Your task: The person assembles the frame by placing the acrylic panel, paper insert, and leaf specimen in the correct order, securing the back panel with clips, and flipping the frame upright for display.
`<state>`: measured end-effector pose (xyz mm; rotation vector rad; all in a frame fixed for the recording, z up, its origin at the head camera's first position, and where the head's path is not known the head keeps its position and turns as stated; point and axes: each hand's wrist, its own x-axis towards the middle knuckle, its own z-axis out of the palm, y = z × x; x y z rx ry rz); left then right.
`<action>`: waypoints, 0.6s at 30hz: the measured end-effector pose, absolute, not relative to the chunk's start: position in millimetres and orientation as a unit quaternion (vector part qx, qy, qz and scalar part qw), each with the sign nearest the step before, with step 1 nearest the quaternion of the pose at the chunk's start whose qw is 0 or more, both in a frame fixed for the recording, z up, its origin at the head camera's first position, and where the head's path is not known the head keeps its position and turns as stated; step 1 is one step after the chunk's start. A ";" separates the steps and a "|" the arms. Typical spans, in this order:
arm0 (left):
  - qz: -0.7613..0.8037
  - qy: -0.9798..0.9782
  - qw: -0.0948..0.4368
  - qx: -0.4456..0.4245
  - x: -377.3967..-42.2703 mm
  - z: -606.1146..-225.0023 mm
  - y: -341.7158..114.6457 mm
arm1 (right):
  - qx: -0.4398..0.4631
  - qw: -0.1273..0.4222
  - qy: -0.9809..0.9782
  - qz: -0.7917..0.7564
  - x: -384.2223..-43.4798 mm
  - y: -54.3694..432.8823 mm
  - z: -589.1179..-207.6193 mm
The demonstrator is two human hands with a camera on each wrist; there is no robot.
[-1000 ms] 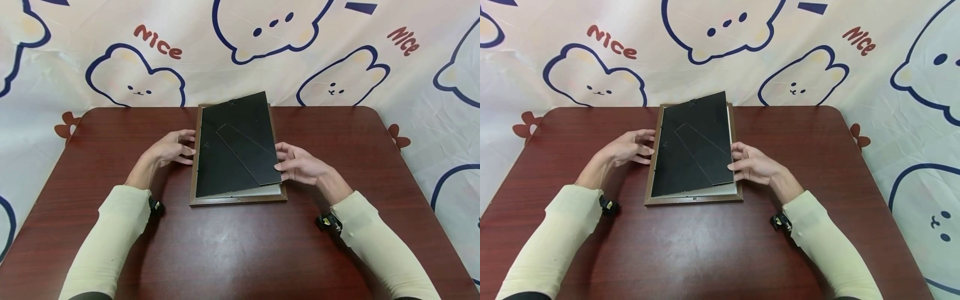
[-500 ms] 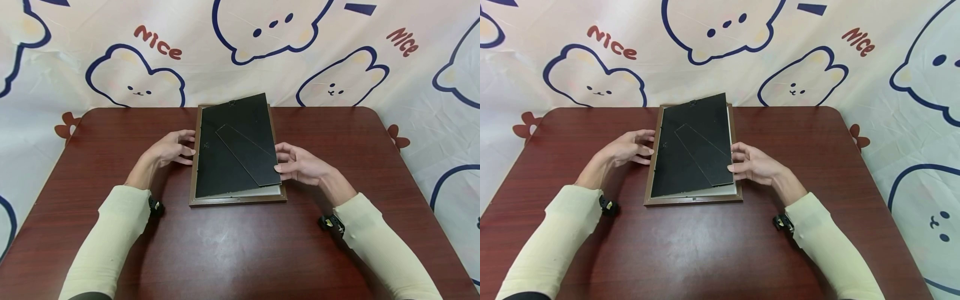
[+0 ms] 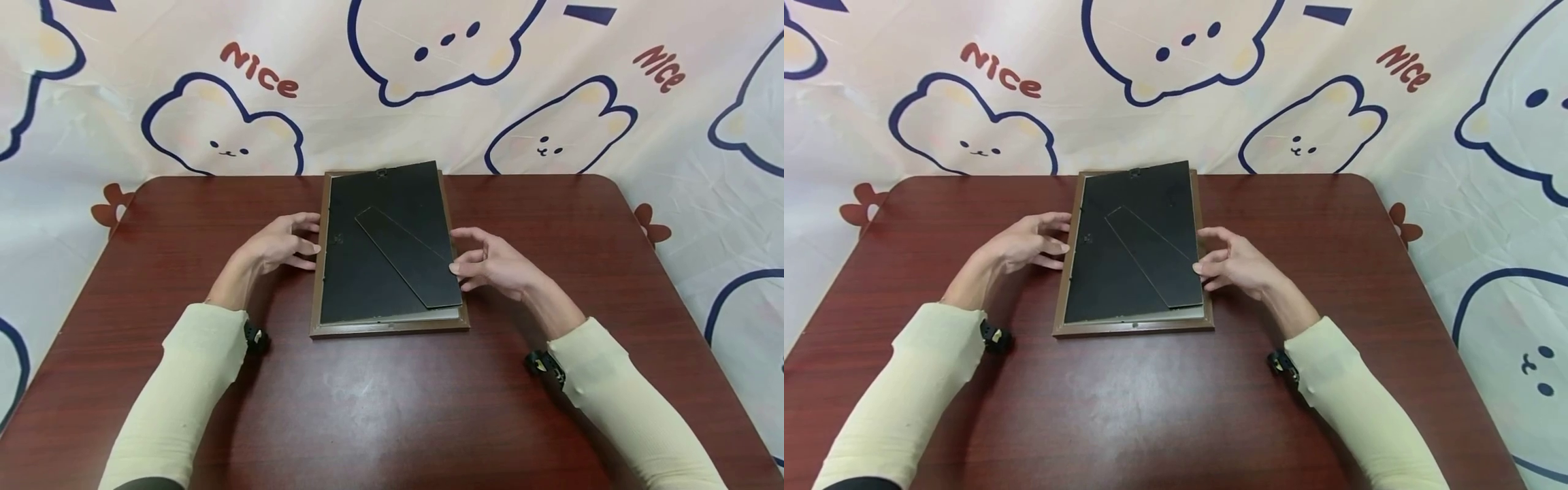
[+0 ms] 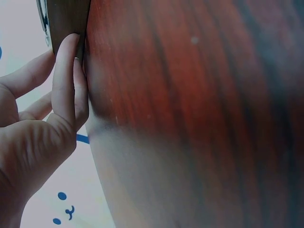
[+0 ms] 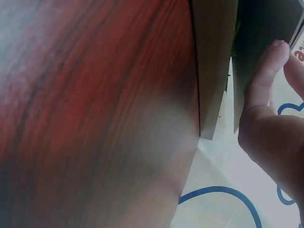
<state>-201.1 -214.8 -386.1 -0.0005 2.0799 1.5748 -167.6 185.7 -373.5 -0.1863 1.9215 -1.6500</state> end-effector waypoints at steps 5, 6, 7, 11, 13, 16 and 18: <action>0.585 0.767 0.263 -0.003 -202.1 -386.2 -214.1 | -0.076 0.286 0.742 -0.601 -167.3 184.9 -375.8; 0.585 0.767 0.263 -0.004 -202.2 -385.8 -214.0 | -0.077 0.285 0.746 -0.597 -167.2 185.1 -376.0; 0.586 0.766 0.263 -0.003 -202.3 -385.6 -213.9 | -0.080 0.285 0.749 -0.593 -167.3 185.3 -376.5; 0.586 0.766 0.264 -0.003 -202.2 -385.5 -214.1 | -0.093 0.294 0.760 -0.573 -168.1 186.0 -378.4; 0.585 0.767 0.264 -0.003 -202.2 -385.9 -214.3 | -0.096 0.300 0.763 -0.565 -169.0 186.1 -379.4; 0.584 0.768 0.264 -0.002 -202.3 -386.5 -214.5 | -0.097 0.307 0.765 -0.558 -170.4 186.3 -379.7; 0.584 0.768 0.263 -0.002 -202.3 -386.8 -214.7 | -0.099 0.308 0.770 -0.550 -171.7 186.2 -379.5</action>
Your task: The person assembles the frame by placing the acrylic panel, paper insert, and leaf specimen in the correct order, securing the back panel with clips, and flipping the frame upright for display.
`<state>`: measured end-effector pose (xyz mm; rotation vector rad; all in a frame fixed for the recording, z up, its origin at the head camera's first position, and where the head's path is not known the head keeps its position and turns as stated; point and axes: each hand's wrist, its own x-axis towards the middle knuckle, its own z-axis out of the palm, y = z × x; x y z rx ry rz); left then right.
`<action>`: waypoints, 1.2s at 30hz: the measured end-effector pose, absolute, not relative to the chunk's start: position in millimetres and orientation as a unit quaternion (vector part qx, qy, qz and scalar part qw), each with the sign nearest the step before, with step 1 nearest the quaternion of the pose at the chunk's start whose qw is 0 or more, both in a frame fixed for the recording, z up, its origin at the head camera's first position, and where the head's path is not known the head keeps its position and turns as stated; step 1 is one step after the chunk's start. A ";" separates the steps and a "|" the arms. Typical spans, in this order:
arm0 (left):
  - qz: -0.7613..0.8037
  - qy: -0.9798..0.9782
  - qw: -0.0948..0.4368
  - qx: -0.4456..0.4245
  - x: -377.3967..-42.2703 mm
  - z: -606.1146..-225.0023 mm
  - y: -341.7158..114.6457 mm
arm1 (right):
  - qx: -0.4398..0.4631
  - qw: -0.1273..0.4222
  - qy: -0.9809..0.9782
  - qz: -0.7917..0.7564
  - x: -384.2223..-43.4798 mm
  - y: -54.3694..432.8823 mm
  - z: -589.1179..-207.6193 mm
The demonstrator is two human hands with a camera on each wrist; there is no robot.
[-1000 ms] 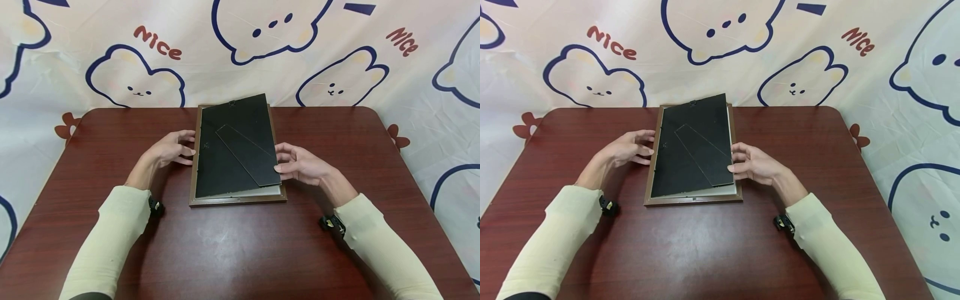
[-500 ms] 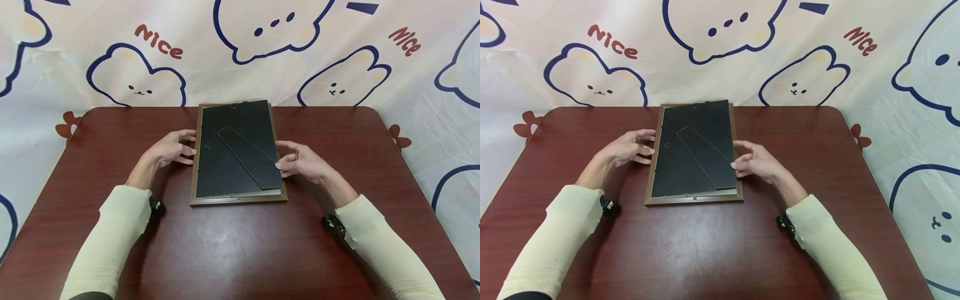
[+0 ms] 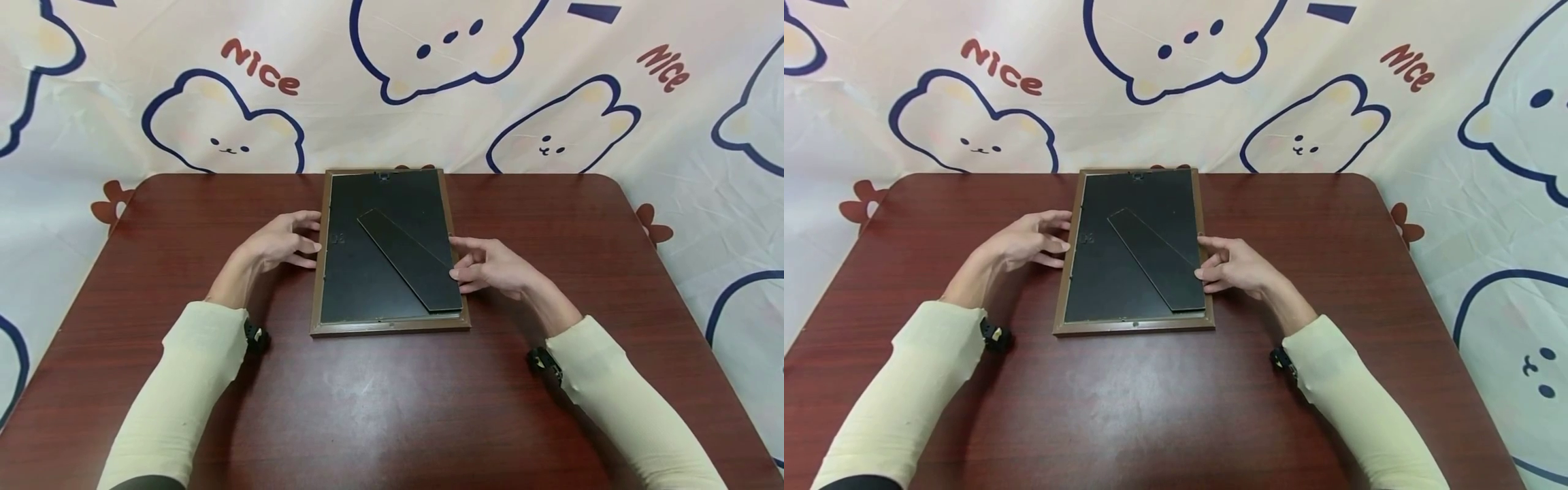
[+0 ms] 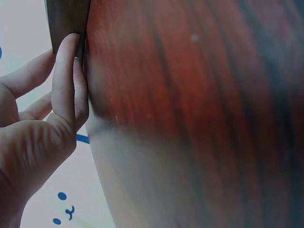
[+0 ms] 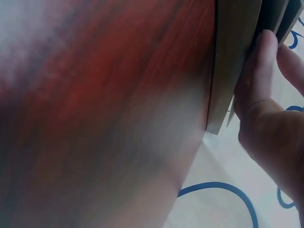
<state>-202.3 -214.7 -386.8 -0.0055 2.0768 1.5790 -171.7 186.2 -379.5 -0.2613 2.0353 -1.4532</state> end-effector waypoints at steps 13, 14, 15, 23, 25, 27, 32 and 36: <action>0.583 0.769 0.262 -0.002 -202.8 -386.5 -215.6 | -0.119 0.324 0.794 -0.501 -176.9 181.6 -376.4; 0.582 0.770 0.262 -0.002 -202.8 -386.7 -215.8 | -0.122 0.325 0.795 -0.497 -177.0 180.8 -375.7; 0.582 0.770 0.262 -0.002 -202.8 -386.9 -216.1 | -0.127 0.327 0.797 -0.492 -177.2 180.2 -375.0; 0.581 0.770 0.263 -0.001 -202.4 -386.7 -215.4 | -0.149 0.331 0.806 -0.468 -179.7 175.3 -372.3; 0.580 0.771 0.262 -0.001 -202.3 -386.5 -215.3 | -0.162 0.322 0.815 -0.453 -179.9 174.1 -372.6; 0.580 0.771 0.262 -0.002 -202.4 -386.5 -215.0 | -0.180 0.308 0.830 -0.429 -180.6 172.2 -373.5; 0.581 0.771 0.262 -0.002 -202.7 -386.5 -214.9 | -0.203 0.270 0.868 -0.363 -181.9 165.0 -374.2; 0.581 0.770 0.262 -0.002 -202.8 -386.4 -215.2 | -0.196 0.262 0.880 -0.345 -182.2 161.4 -373.4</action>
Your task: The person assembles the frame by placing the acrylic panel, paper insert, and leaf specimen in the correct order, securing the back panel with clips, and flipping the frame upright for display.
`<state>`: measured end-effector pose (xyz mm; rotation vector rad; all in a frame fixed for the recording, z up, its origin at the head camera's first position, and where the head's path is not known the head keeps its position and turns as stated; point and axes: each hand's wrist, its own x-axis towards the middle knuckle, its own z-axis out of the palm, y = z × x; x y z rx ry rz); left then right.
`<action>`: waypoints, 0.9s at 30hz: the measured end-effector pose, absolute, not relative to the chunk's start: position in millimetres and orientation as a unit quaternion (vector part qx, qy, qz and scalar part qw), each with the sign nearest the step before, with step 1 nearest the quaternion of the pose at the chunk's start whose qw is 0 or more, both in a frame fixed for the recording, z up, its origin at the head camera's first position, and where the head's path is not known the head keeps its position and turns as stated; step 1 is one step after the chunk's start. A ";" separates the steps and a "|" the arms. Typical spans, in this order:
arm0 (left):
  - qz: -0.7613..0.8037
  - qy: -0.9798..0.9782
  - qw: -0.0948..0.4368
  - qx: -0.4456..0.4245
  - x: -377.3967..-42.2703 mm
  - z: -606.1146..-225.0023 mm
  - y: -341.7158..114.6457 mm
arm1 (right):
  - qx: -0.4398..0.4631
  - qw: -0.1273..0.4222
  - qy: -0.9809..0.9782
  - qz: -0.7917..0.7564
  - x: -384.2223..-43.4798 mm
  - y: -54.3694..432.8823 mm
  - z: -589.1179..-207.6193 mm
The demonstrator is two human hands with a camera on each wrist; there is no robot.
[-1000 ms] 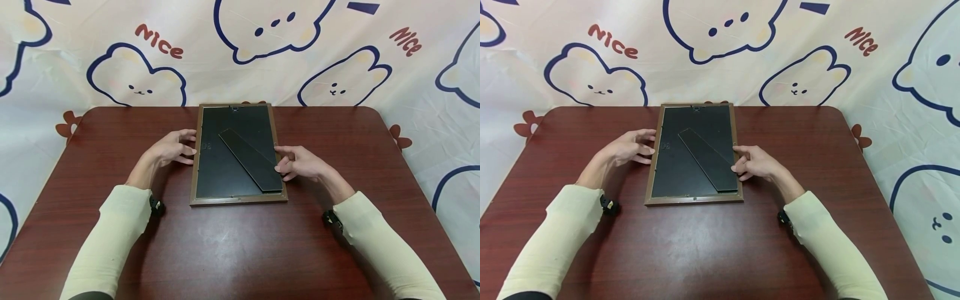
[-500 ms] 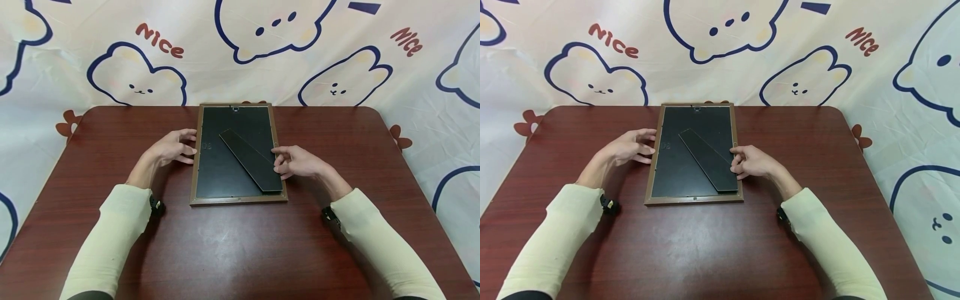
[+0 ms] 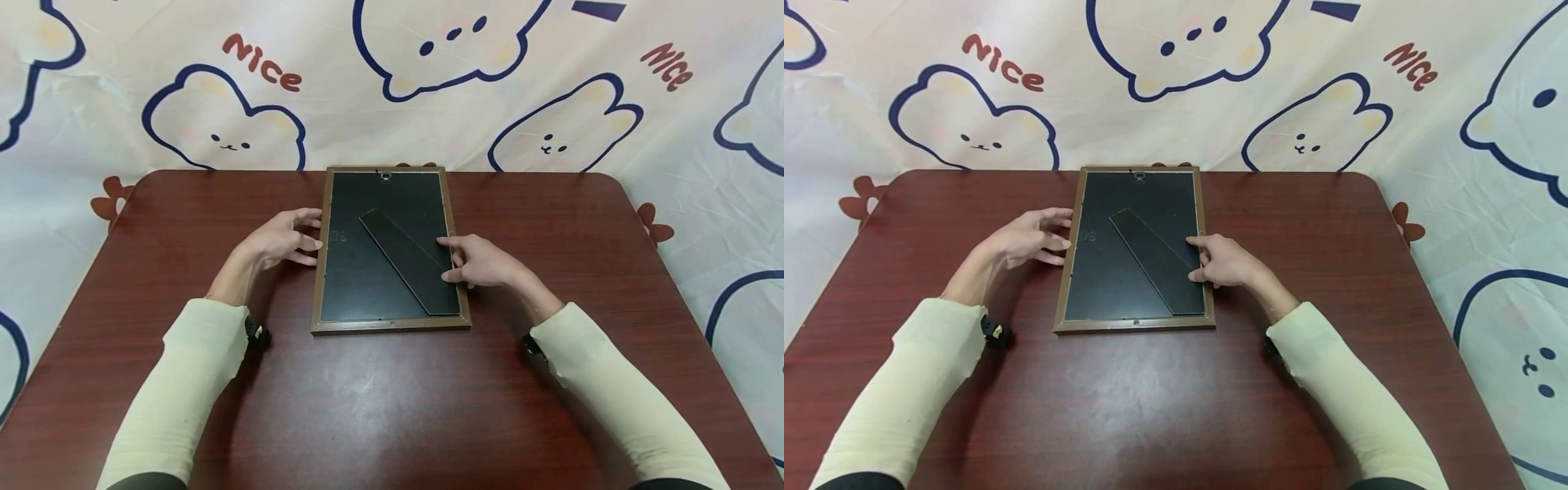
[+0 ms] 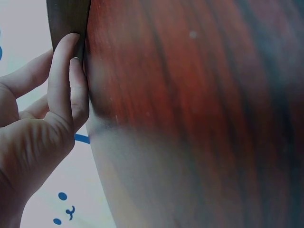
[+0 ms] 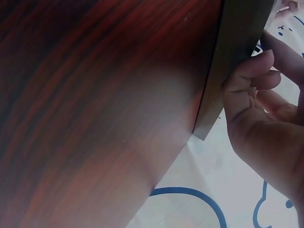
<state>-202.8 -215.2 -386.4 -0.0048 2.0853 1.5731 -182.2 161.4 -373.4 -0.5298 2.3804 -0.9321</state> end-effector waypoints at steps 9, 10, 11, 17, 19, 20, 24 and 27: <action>0.580 0.771 0.262 -0.002 -202.8 -386.2 -215.2 | -0.182 0.261 0.888 -0.330 -183.2 158.4 -371.7; 0.580 0.772 0.263 -0.002 -202.7 -386.1 -215.2 | -0.183 0.260 0.890 -0.328 -183.4 158.0 -371.6; 0.579 0.772 0.263 -0.003 -202.7 -386.0 -215.2 | -0.183 0.258 0.891 -0.325 -183.6 157.5 -371.6; 0.580 0.771 0.262 -0.003 -203.1 -385.3 -215.1 | -0.182 0.247 0.898 -0.316 -185.8 157.2 -373.1; 0.580 0.772 0.261 -0.003 -203.2 -385.5 -215.2 | -0.179 0.246 0.898 -0.318 -186.5 157.8 -373.7; 0.579 0.772 0.260 -0.003 -203.2 -385.7 -215.3 | -0.178 0.247 0.897 -0.321 -187.0 158.1 -374.2; 0.580 0.772 0.259 -0.002 -203.2 -387.2 -215.5 | -0.175 0.254 0.890 -0.334 -188.5 159.8 -375.2; 0.579 0.772 0.261 -0.003 -202.7 -386.5 -215.8 | -0.178 0.260 0.886 -0.341 -189.2 160.3 -375.1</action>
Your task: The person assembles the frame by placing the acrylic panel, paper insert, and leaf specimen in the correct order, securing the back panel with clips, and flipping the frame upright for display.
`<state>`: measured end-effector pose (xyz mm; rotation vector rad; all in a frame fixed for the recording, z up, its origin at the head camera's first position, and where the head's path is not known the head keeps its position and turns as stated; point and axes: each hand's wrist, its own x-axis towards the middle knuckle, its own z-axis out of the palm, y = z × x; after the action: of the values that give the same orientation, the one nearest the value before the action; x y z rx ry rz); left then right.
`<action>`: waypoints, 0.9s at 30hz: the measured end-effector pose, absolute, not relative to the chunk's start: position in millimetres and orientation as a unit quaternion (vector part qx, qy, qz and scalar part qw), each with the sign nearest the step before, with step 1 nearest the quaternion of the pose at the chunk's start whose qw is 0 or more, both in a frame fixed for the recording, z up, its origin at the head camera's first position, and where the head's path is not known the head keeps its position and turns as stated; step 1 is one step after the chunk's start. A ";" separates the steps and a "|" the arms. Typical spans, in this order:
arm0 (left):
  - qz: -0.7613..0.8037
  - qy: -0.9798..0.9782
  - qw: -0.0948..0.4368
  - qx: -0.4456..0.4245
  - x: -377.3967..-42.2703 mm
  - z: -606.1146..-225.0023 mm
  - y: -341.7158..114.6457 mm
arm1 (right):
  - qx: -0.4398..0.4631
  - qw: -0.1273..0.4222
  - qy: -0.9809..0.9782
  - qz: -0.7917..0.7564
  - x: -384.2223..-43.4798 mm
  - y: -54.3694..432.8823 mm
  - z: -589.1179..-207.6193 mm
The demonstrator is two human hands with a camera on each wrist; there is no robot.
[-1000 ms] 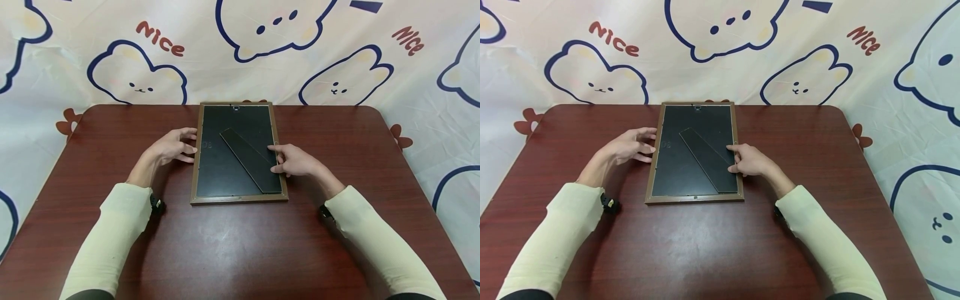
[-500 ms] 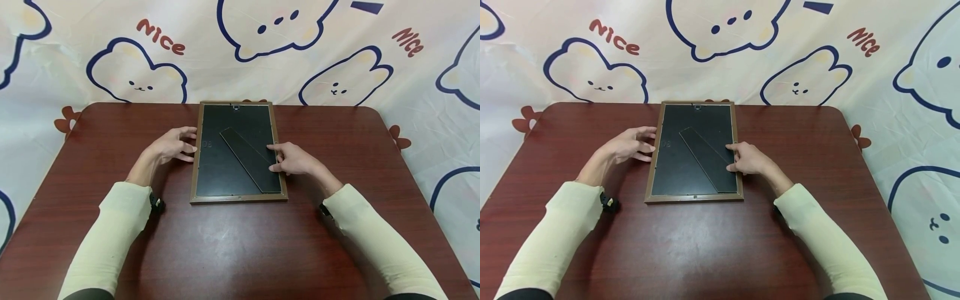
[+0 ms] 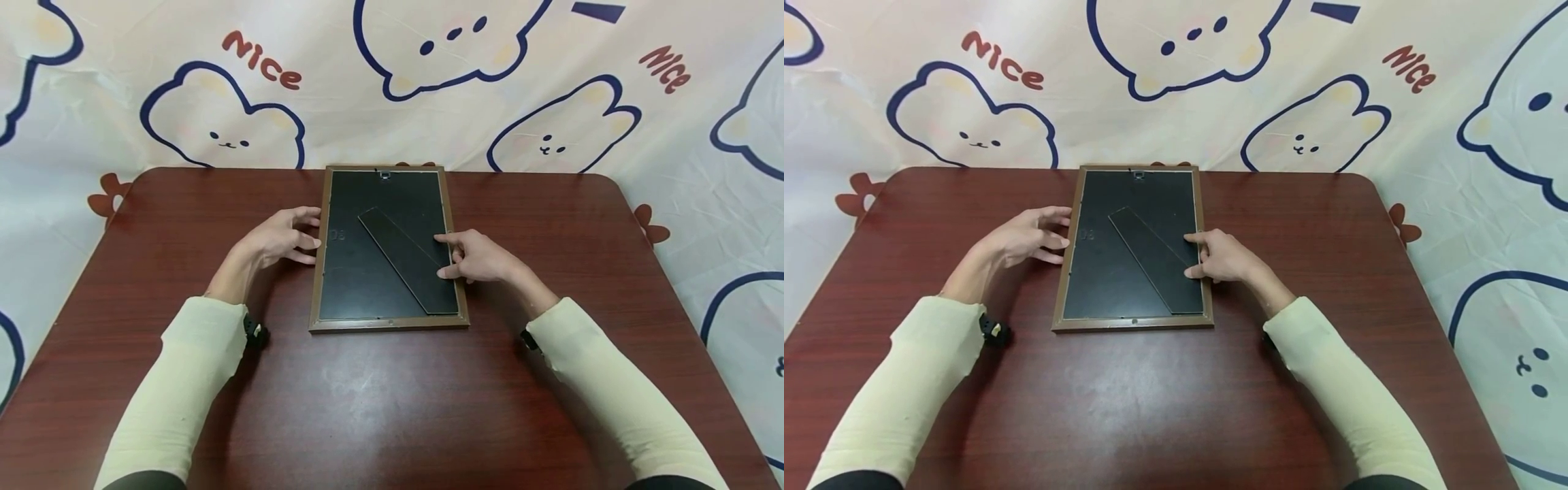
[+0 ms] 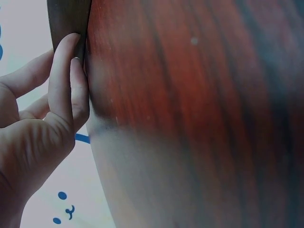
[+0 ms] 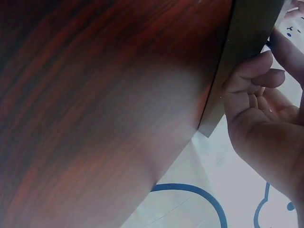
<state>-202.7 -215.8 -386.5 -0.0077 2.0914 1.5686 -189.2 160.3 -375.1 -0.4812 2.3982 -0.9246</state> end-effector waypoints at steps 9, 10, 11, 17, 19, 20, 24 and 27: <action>0.579 0.772 0.260 -0.003 -202.4 -387.0 -216.2 | -0.177 0.265 0.880 -0.352 -189.4 161.1 -374.2; 0.579 0.773 0.260 -0.003 -202.5 -386.9 -216.1 | -0.178 0.265 0.879 -0.355 -189.3 161.6 -373.9; 0.579 0.773 0.260 -0.003 -202.5 -386.7 -216.0 | -0.179 0.267 0.877 -0.358 -189.5 162.2 -374.0; 0.578 0.773 0.262 -0.003 -202.4 -385.7 -215.8 | -0.193 0.279 0.861 -0.378 -192.0 167.8 -374.0; 0.578 0.773 0.262 -0.002 -202.3 -385.5 -215.6 | -0.195 0.284 0.856 -0.385 -193.2 169.6 -373.9; 0.578 0.772 0.262 -0.002 -202.3 -385.5 -215.5 | -0.197 0.285 0.855 -0.386 -193.7 170.3 -374.1; 0.578 0.773 0.262 -0.002 -202.3 -385.4 -215.4 | -0.200 0.291 0.852 -0.387 -195.0 171.7 -374.4; 0.575 0.776 0.261 -0.003 -201.8 -384.8 -215.9 | -0.201 0.296 0.850 -0.387 -195.7 172.1 -373.9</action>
<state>-201.8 -215.9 -384.8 -0.0070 2.0999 1.5565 -195.7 172.1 -373.9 -0.5357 2.2606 -1.0297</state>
